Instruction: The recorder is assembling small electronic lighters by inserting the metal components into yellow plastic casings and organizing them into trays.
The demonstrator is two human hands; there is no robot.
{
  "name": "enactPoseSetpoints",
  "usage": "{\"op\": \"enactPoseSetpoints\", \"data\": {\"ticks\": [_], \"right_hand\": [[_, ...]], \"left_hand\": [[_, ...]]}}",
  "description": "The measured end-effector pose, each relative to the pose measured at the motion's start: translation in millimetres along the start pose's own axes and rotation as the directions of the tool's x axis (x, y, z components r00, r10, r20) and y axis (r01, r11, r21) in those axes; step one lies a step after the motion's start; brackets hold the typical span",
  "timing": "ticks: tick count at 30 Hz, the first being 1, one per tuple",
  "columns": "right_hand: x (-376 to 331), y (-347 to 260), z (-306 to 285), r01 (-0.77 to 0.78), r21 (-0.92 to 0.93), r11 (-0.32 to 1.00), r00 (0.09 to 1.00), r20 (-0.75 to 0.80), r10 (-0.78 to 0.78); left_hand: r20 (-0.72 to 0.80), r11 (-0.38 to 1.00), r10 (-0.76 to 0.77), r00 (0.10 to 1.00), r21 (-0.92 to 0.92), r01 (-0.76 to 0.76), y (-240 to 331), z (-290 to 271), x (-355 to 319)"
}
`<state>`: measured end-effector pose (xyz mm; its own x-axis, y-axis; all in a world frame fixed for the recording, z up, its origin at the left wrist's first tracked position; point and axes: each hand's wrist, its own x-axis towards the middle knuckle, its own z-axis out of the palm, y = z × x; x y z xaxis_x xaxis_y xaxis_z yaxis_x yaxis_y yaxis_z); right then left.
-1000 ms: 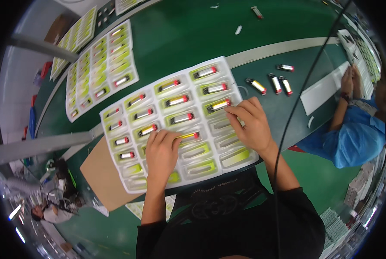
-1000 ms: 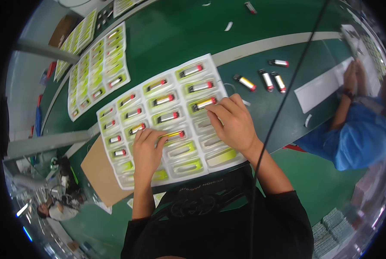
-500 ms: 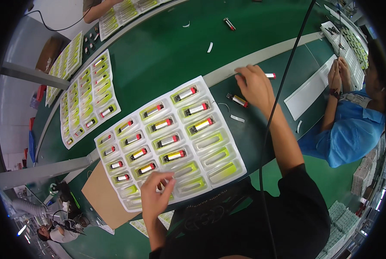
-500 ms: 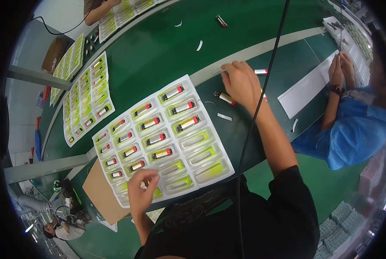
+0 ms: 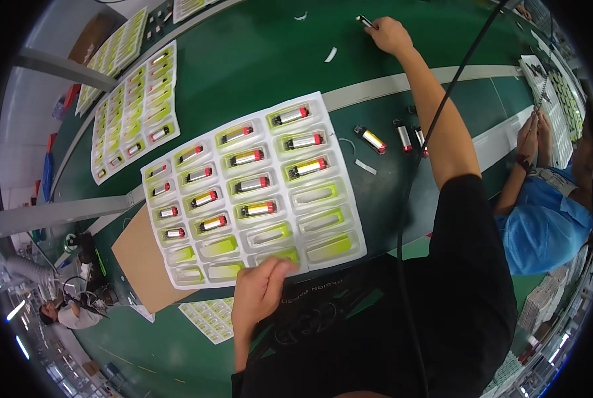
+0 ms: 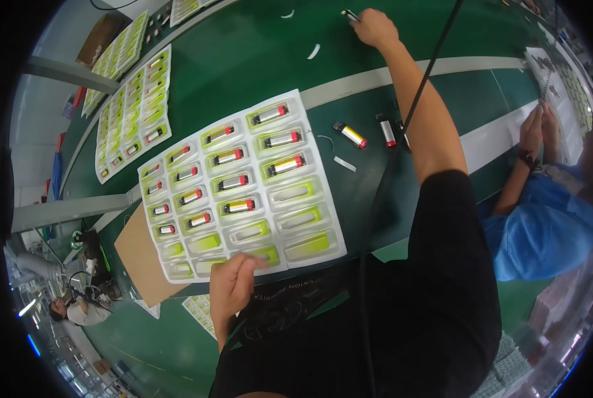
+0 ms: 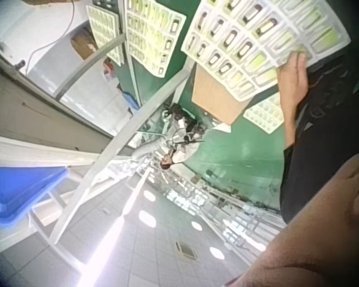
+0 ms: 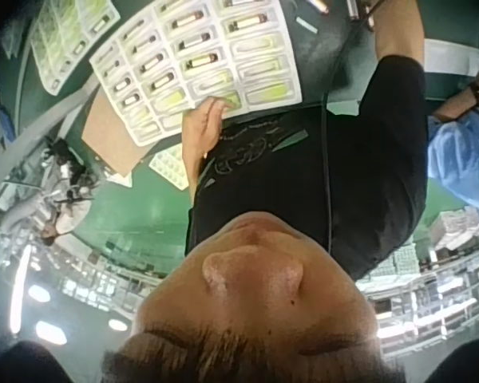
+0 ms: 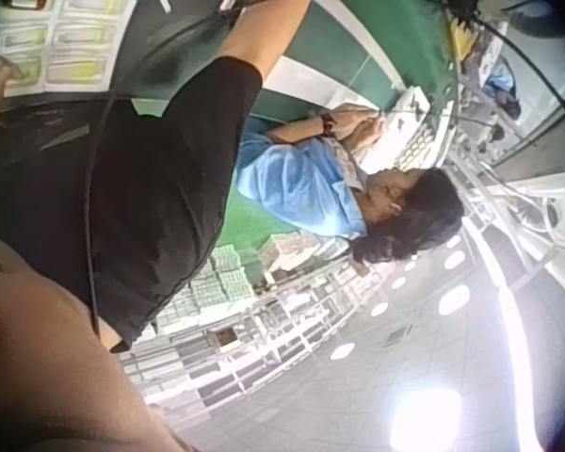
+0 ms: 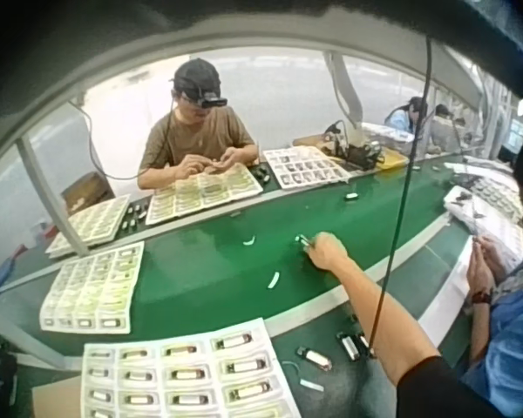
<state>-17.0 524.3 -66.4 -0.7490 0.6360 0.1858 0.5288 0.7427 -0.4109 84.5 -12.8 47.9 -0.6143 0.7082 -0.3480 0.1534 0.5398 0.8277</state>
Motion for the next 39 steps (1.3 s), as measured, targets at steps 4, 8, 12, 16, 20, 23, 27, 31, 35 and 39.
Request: {"op": "enactPoseSetpoints", "data": {"ticks": [4,8,12,16,20,23,27,31,35,39], "right_hand": [[-108,-45,-45,-0.168,0.768,0.618,0.984,0.164,0.064],[-222,-51,-72,-0.227,0.943,0.242,0.972,0.206,0.112],[-300,-58,-75,-0.256,0.959,-0.123,0.937,0.277,0.215],[-324,-75,-71,-0.284,0.934,-0.215,0.926,0.326,0.192],[-338,-73,-54,-0.298,0.941,0.159,0.942,0.263,0.21],[-344,-80,-48,-0.16,0.84,0.519,0.98,0.073,0.184],[-342,-96,-57,-0.037,0.757,0.653,0.996,-0.024,0.085],[-339,-114,-65,-0.065,0.8,0.597,0.998,0.057,0.032],[-337,-123,-70,-0.009,0.829,0.559,0.998,0.042,-0.047],[-327,-143,-90,0.032,0.851,0.524,0.987,0.055,-0.149]], "left_hand": [[0.028,0.969,0.219,0.975,0.113,-0.22,25,8,43],[0.155,0.822,0.458,0.876,0.301,-0.483,62,19,88],[0.233,0.739,0.551,0.801,0.309,-0.599,65,20,104],[0.205,0.572,0.6,0.773,0.565,-0.594,54,30,119],[0.236,0.655,0.378,0.895,0.615,-0.439,45,28,111],[0.188,0.565,0.43,0.883,0.707,-0.426,29,29,105],[0.133,0.561,0.477,0.869,0.715,-0.417,17,37,109],[0.067,0.611,0.522,0.85,0.666,-0.428,11,37,111],[-0.064,0.876,0.415,0.908,0.298,-0.379,17,28,98],[-0.22,0.836,0.282,0.934,-0.421,-0.351,17,18,82]]}}
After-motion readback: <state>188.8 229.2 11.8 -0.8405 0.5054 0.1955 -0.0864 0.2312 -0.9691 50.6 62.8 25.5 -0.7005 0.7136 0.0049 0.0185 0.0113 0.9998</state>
